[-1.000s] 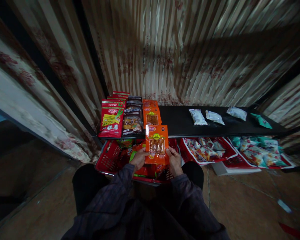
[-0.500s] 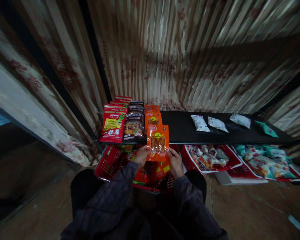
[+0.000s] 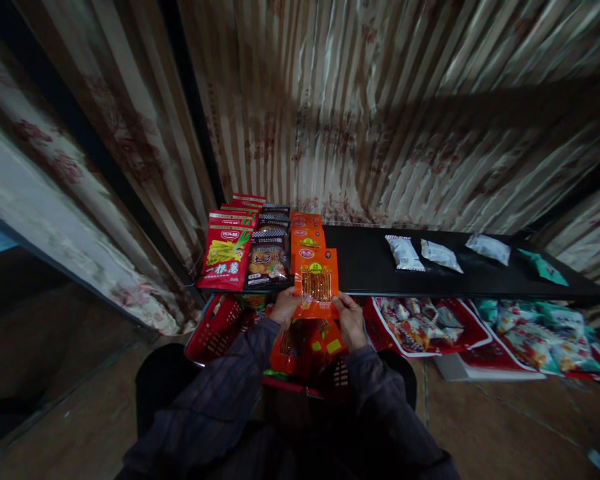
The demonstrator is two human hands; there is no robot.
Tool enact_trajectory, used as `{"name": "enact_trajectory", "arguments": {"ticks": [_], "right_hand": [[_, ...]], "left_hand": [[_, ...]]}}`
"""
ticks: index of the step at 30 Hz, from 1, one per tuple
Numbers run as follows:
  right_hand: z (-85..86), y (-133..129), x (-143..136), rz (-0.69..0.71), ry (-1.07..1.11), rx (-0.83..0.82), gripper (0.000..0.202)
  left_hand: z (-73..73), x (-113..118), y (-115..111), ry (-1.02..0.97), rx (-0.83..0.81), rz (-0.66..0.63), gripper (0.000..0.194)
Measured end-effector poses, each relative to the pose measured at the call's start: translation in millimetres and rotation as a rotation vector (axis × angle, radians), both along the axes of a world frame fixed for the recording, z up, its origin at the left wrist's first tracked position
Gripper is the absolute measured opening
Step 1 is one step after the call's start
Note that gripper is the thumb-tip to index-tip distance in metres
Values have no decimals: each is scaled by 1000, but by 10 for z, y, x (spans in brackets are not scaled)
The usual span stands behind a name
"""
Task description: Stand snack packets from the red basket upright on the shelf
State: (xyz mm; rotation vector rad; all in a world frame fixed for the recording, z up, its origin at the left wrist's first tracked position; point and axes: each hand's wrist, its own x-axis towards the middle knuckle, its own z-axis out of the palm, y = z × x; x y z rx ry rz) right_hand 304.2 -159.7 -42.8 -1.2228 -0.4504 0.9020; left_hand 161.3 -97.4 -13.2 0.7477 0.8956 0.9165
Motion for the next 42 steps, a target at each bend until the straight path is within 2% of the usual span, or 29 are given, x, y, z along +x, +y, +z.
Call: {"name": "enact_trajectory", "arguments": {"ticks": [8,18,28,33,38,42], "right_hand": [[63,216,51,-11,6,-11,35],[106,494,180,78,-111,-8,36],[78,826,236,17,-122,14,34],[67,964,263,33,-153,17,33],[1,1038,288,44,-228,21,34],[-51,1083,337,31,-331,-24,31]], "left_hand": [[88,64,127,46,0,71,23],[35,173,370,48,164,131,16],[128,249,597,152,149,214,33],[216,264,639,211,172,201,31],[181,272,717,277,129,215,46],[136,274,768,384,190,196,47]]}}
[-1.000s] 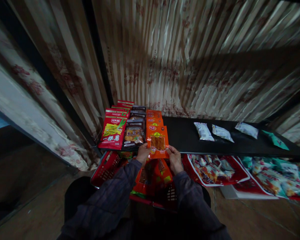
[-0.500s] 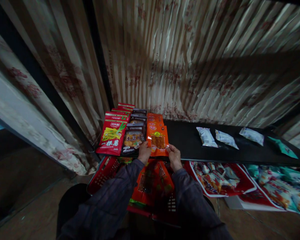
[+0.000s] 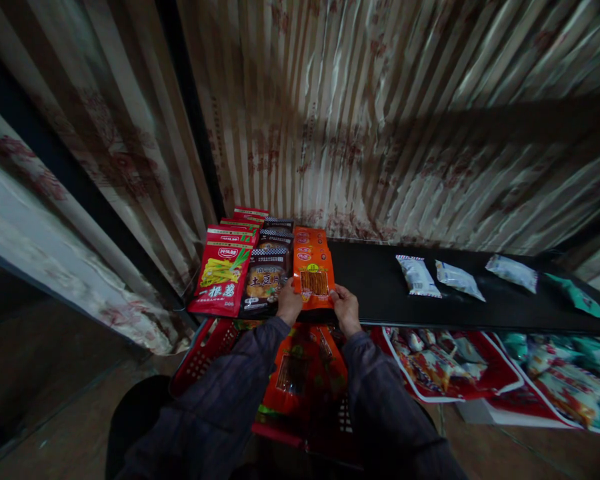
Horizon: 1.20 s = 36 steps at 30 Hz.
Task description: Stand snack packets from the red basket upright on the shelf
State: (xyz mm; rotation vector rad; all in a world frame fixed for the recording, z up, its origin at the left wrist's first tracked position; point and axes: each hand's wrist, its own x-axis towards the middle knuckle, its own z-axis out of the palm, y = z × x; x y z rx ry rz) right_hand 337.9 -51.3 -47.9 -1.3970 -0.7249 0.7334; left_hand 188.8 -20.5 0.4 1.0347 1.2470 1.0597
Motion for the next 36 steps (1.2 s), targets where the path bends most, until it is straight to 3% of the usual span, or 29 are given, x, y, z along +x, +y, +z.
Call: {"name": "enact_trajectory", "arguments": {"ticks": [13,26,32,36], "right_hand": [[-61,88,75,-41,-290,-66,21],[5,45,-11,-89,-511,-122,27],[-77,70,-28,-116,-615,-84,36],[-58,47,-82,-147,-719,-65,44]], "left_hand": [[47,21,-14,410,238,-51,58],[-222,45,-110,833,597,-342,67],[-202,44,-184,1036,680,-397,65],[-194,30,-195,1063,733,-420,62]]}}
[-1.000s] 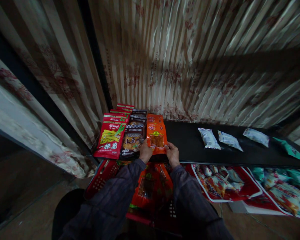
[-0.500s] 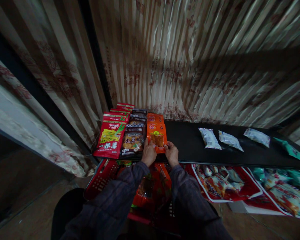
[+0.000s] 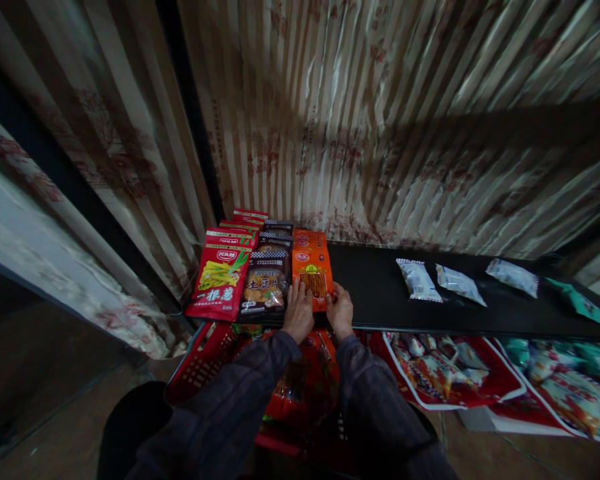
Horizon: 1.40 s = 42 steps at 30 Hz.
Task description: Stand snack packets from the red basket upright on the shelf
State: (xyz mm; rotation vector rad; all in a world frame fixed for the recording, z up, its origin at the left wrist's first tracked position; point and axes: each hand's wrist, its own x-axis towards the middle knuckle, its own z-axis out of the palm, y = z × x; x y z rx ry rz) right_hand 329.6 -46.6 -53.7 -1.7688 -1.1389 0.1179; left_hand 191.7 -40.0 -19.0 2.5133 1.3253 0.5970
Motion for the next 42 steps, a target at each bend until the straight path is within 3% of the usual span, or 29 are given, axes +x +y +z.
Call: {"name": "enact_trajectory", "arguments": {"ticks": [5,9,15,20,30,33,37,42], "right_hand": [[102,-86,-97,-60,-197,-100,42],[141,-84,-117,-3,-287,-74,40],[119,65,-56,126,-322,-69,41],[71,90,3,229,-351,-156,41],[83,85,12,205,-348,-123,38],[147,-67,-22,146,-288,-28,35],[229,-483,-109,135,-194,91,34],[116,-1006,-269,199,-106,151,33]], "left_hand": [[-66,31,23,-48,-4,6,48],[-96,80,1,-48,7,45,49],[-84,131,-44,12,3,67,58],[-78,174,-40,105,-10,97,60],[-80,207,-68,100,59,112,55],[-22,186,-74,63,69,105,52],[-3,169,-92,22,102,41,49],[-81,146,-184,-12,132,-29,47]]}}
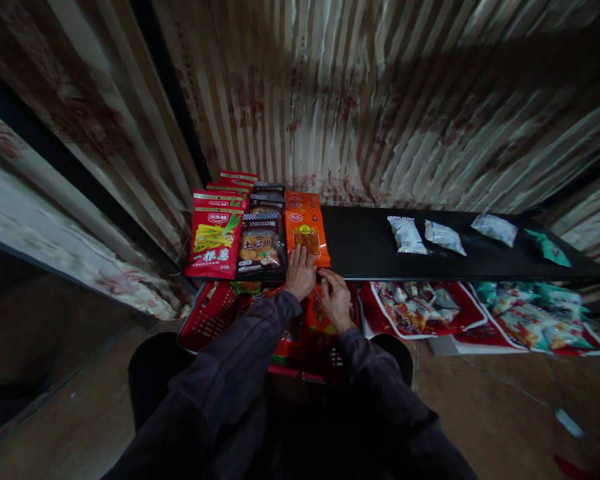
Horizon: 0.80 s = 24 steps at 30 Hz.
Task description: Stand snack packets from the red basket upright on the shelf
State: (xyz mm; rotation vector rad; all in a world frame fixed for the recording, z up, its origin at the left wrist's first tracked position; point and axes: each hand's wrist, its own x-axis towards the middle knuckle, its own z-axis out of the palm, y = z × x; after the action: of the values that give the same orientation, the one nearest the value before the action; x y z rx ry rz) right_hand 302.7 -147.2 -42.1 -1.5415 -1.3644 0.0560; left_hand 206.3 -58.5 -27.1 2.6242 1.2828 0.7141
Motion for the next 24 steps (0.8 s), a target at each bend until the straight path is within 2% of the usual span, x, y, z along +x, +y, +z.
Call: {"name": "enact_trajectory", "arguments": {"ticks": [5,10,14,19,21,24], "right_hand": [[-297,-225,-132,-3,-2,-61,34],[-532,-258,-249,15,32,-217,36],[-643,-253,-341,37,34,-350,37],[-724,-251,-413,16,39,-469,34],[-767,-266,-421,-16,66,-499,33],[-857,-307,-408,-69,128,-535,29]], "left_hand": [[-56,-106,-115,-27,39,-98,47],[-179,-322,-304,-34,49,-196,46],[-302,-506,-497,-58,41,-223,48],[-436,-652,-692,-63,-63,-166,46],[-525,-698,-741,-65,-229,-67,41],[-683,-786,-779,-73,-493,146,27]]}}
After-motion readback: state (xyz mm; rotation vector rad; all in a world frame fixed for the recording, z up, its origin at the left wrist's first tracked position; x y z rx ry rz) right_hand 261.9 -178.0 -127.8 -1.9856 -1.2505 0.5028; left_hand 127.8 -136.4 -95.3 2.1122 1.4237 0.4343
